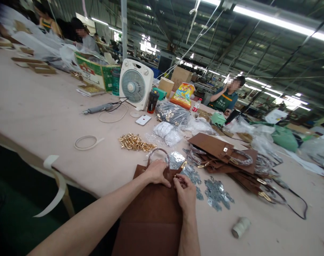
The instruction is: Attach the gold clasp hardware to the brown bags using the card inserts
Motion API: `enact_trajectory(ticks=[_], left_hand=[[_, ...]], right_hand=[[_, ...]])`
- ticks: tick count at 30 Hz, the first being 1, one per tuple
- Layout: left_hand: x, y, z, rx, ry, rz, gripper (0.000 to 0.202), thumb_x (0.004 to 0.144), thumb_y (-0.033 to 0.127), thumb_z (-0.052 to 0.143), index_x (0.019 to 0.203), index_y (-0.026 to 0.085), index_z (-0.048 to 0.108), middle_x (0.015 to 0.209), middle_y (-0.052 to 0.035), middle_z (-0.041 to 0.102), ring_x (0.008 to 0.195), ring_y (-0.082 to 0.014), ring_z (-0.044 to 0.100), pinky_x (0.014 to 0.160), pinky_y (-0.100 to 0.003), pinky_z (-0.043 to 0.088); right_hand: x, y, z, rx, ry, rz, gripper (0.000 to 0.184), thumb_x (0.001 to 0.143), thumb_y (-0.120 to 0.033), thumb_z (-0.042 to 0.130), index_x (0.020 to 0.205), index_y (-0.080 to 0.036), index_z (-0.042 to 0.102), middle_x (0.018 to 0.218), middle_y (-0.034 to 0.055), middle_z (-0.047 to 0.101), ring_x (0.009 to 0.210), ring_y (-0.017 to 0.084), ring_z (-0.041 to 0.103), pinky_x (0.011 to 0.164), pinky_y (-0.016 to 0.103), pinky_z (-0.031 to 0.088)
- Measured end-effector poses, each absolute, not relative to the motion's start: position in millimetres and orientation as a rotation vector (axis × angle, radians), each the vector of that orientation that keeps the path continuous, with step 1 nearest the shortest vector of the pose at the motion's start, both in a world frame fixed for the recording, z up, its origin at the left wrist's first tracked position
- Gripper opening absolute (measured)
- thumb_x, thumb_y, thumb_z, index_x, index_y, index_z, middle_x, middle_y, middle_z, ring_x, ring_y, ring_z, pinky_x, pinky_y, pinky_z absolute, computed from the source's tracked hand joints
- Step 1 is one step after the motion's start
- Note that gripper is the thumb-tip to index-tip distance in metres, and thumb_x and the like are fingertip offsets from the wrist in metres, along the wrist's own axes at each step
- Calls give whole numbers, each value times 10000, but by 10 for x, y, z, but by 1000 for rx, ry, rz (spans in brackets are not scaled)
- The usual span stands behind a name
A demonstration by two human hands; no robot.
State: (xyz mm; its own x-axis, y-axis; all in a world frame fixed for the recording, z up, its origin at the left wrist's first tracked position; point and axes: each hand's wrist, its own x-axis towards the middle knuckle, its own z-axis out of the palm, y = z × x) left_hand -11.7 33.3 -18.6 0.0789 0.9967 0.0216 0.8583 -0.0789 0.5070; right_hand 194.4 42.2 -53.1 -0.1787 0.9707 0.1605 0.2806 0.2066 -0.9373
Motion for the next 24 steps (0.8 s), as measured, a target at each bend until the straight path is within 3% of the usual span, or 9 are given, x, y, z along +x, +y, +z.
enact_trajectory(ticks=[9, 16, 24], left_hand=[[-121, 293, -126, 1984, 1850, 499, 708, 557, 726, 859, 989, 183, 720, 1132, -150, 694, 1069, -375, 665, 914, -418, 538], [-121, 306, -161, 1986, 1846, 516, 736, 559, 739, 852, 1015, 180, 707, 1145, -153, 695, 1087, -382, 662, 915, -426, 541], [-126, 263, -146, 1964, 1848, 538, 738, 565, 748, 855, 1021, 194, 683, 1140, -137, 687, 1083, -377, 669, 911, -424, 541]], right_hand=[[1820, 340, -471, -1339, -1702, 758, 440, 801, -543, 723, 1022, -178, 830, 883, 98, 784, 726, 240, 699, 710, 354, 580], [1742, 370, -482, -1401, -1705, 711, 439, 782, -528, 709, 1001, -167, 827, 834, 96, 780, 702, 251, 697, 701, 365, 567], [1746, 334, -508, -1335, -1774, 615, 404, 873, -531, 659, 1027, -196, 824, 939, 100, 773, 819, 255, 698, 801, 376, 559]])
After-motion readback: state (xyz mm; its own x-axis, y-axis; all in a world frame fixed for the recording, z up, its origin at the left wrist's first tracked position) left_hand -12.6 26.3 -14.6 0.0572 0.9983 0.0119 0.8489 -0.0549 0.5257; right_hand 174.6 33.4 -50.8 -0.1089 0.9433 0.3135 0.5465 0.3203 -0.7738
